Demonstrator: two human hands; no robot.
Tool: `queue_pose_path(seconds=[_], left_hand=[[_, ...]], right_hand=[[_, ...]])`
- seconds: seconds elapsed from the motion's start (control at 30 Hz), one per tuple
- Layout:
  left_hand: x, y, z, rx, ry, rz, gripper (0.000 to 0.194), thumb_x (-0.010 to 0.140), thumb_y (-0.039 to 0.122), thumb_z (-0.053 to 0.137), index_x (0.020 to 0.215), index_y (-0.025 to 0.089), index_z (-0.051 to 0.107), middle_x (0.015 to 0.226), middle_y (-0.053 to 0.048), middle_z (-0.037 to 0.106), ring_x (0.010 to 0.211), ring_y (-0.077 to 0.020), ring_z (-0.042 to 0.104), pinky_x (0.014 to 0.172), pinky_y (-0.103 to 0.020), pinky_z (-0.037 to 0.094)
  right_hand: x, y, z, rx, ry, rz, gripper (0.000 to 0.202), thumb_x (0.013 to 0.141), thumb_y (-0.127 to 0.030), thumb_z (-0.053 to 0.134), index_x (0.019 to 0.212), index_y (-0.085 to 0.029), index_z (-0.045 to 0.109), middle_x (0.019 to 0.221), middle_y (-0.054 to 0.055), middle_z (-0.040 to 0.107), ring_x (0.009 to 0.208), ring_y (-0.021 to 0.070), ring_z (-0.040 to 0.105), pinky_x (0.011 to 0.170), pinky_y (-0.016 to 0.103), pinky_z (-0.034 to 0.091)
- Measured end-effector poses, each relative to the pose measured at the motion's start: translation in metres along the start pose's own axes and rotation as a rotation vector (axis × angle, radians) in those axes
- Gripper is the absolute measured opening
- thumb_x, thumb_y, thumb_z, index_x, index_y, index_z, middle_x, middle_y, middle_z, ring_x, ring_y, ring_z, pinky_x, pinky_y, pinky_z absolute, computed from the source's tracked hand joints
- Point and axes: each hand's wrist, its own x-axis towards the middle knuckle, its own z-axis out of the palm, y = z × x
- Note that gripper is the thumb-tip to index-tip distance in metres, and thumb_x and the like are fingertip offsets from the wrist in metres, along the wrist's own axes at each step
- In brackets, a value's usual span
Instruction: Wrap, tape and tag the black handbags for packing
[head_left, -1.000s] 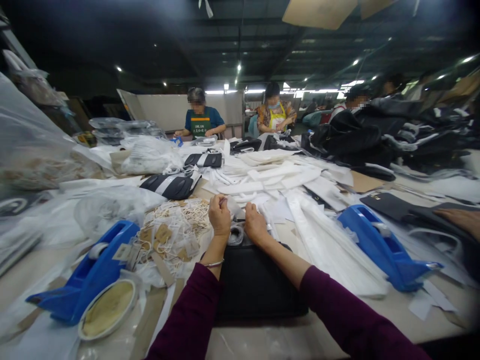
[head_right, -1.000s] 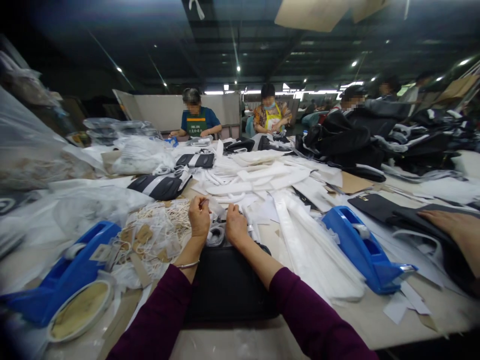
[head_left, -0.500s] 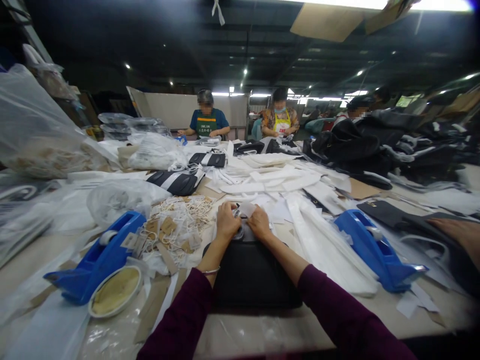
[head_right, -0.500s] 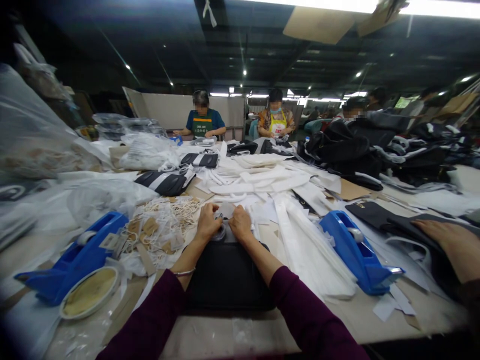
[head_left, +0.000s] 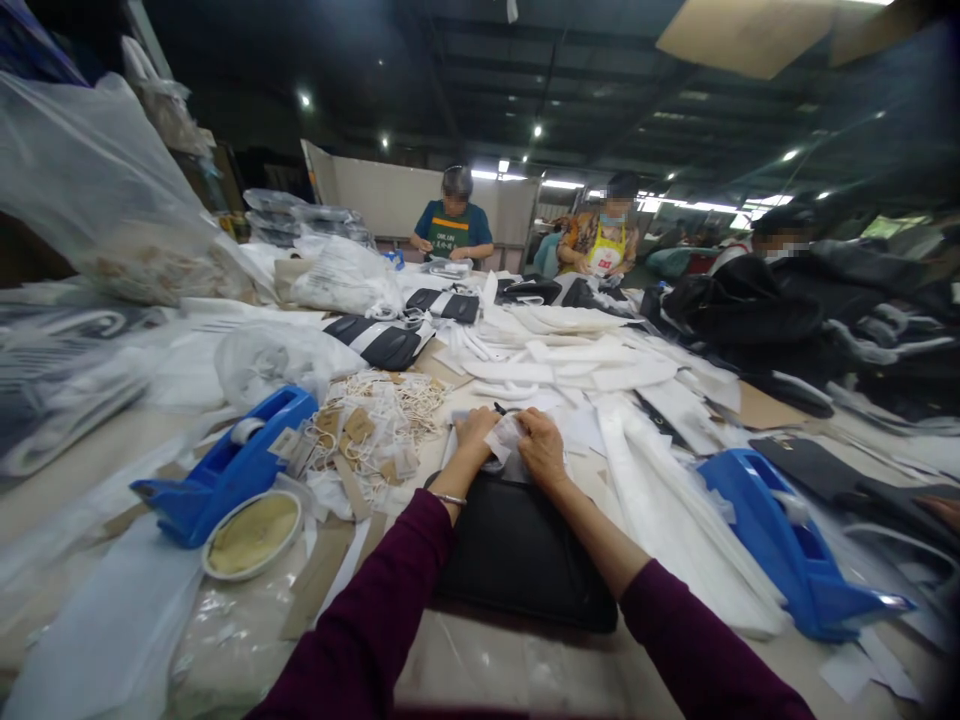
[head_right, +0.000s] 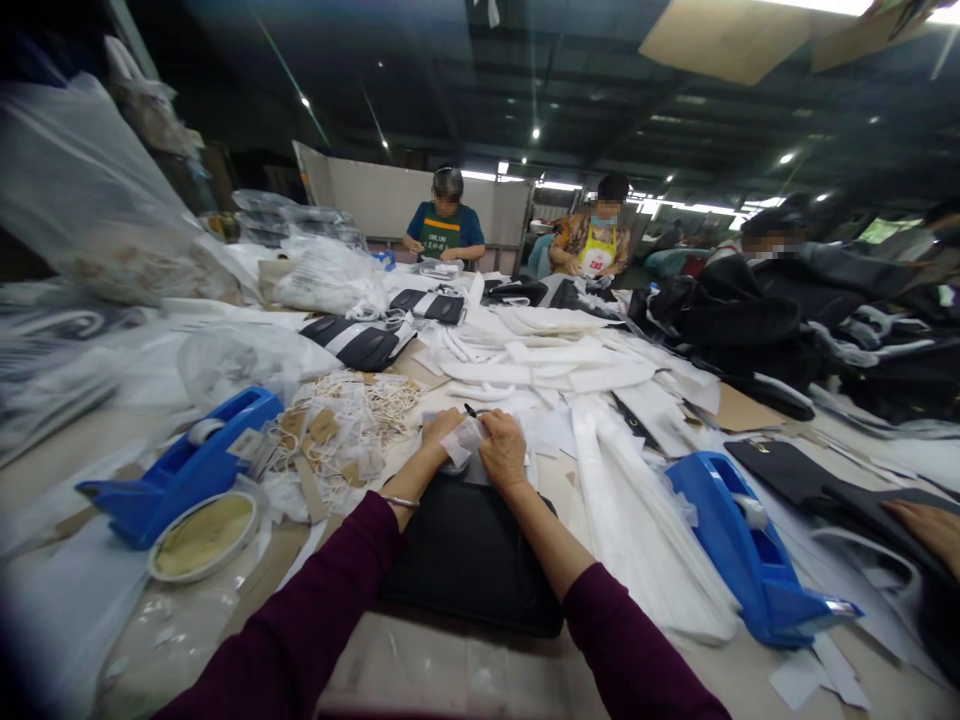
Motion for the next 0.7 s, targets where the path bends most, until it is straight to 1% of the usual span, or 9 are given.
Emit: queue_pose_path(seconds=[0.07,0.13,0.2,0.27,0.37,0.47,0.53,0.7], left_hand=[[-0.003,0.000,0.000,0.000,0.002,0.007,0.027,0.090,0.033,0.044,0.100,0.026,0.068,0.112,-0.010,0.062,0.113,-0.0285,0.051,0.092,-0.046,0.039],[-0.006,0.001,0.000,-0.004,0.013,0.003,0.026,0.088,0.033,0.047,0.103,0.025,0.067,0.113,-0.010,0.061,0.114,-0.0281,0.051,0.093,-0.045,0.039],[-0.008,0.001,-0.001,-0.018,0.031,-0.003,0.026,0.086,0.032,0.051,0.104,0.025,0.067,0.114,-0.009,0.061,0.114,-0.0272,0.050,0.093,-0.044,0.038],[-0.008,0.001,0.000,-0.040,0.045,-0.005,0.024,0.083,0.031,0.054,0.102,0.027,0.068,0.113,-0.007,0.062,0.113,-0.0261,0.051,0.093,-0.042,0.038],[-0.007,0.001,0.001,-0.069,0.062,-0.014,0.023,0.080,0.026,0.057,0.098,0.031,0.070,0.110,-0.005,0.063,0.111,-0.0258,0.052,0.091,-0.042,0.038],[-0.007,0.001,0.002,-0.086,0.088,-0.018,0.028,0.077,0.018,0.056,0.097,0.031,0.070,0.110,-0.005,0.063,0.111,-0.0258,0.052,0.090,-0.043,0.039],[-0.006,0.001,0.002,-0.092,0.099,-0.013,0.030,0.076,0.015,0.055,0.097,0.031,0.070,0.110,-0.005,0.063,0.111,-0.0250,0.052,0.090,-0.042,0.039],[-0.006,0.001,0.003,-0.101,0.103,-0.009,0.024,0.075,0.017,0.058,0.090,0.030,0.070,0.107,-0.003,0.063,0.109,-0.0253,0.052,0.088,-0.042,0.039]], right_hand=[[-0.003,-0.006,-0.005,-0.027,0.023,-0.102,0.032,0.073,-0.001,0.044,0.087,-0.020,0.066,0.082,0.003,0.061,0.084,0.0197,0.048,0.074,0.028,0.037],[-0.007,-0.013,-0.011,-0.081,0.027,-0.210,0.028,0.077,-0.005,0.049,0.091,-0.021,0.067,0.084,0.004,0.061,0.087,0.0211,0.046,0.077,0.031,0.038],[-0.015,-0.020,-0.019,-0.125,0.044,-0.286,0.023,0.081,-0.009,0.051,0.092,-0.021,0.067,0.087,0.005,0.061,0.088,0.0213,0.046,0.080,0.032,0.039],[-0.025,-0.026,-0.025,-0.141,0.036,-0.343,0.023,0.084,-0.008,0.049,0.094,-0.020,0.067,0.091,0.005,0.061,0.090,0.0206,0.048,0.081,0.031,0.039],[-0.043,-0.033,-0.033,-0.192,-0.022,-0.407,0.026,0.083,-0.005,0.048,0.093,-0.019,0.067,0.089,0.005,0.063,0.088,0.0193,0.051,0.077,0.029,0.040],[-0.058,-0.036,-0.036,-0.289,-0.056,-0.451,0.025,0.083,-0.004,0.048,0.089,-0.018,0.068,0.084,0.005,0.064,0.081,0.0186,0.052,0.072,0.030,0.040],[-0.065,-0.037,-0.037,-0.329,-0.071,-0.482,0.024,0.084,-0.005,0.049,0.090,-0.018,0.068,0.084,0.004,0.064,0.080,0.0183,0.052,0.071,0.030,0.039],[-0.071,-0.035,-0.040,-0.346,-0.065,-0.521,0.021,0.086,-0.007,0.048,0.089,-0.017,0.067,0.081,0.004,0.063,0.078,0.0182,0.050,0.069,0.031,0.038]])
